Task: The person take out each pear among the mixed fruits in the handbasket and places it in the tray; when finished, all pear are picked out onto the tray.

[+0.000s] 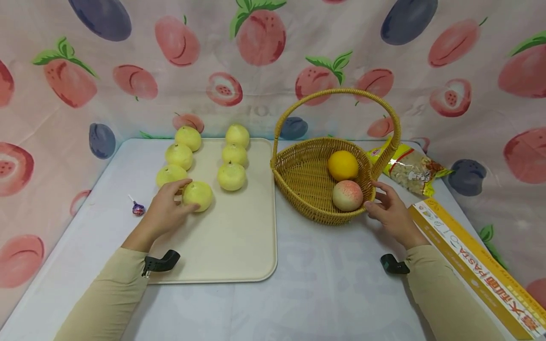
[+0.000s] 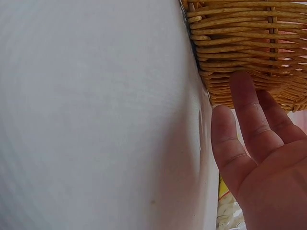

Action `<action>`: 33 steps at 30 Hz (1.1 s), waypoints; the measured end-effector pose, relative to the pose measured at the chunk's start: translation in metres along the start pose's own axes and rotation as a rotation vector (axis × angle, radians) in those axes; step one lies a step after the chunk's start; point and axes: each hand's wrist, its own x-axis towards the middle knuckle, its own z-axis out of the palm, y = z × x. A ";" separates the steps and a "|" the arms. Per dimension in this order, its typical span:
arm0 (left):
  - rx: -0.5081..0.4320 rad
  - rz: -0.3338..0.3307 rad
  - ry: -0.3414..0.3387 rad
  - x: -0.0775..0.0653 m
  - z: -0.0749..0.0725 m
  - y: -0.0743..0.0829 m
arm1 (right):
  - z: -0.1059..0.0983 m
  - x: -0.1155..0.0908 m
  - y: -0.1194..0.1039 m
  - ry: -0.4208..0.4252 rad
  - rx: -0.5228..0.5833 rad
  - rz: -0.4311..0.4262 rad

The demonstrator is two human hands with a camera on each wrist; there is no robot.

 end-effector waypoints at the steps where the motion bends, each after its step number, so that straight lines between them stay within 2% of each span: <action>1: -0.005 -0.004 0.007 0.001 0.001 0.001 | 0.000 0.000 0.000 0.001 -0.001 0.000; 11: 0.045 -0.048 0.049 0.017 0.007 0.005 | -0.001 0.001 0.002 0.005 -0.001 0.001; 18: 0.038 -0.091 0.057 0.028 0.009 0.008 | 0.000 0.001 0.004 0.008 0.014 -0.015; 24: 0.047 -0.142 0.066 0.031 0.011 0.011 | 0.000 0.000 0.004 0.003 0.026 -0.006; 33: 0.043 -0.174 0.102 0.033 0.013 0.013 | 0.000 0.000 0.001 0.002 0.011 0.001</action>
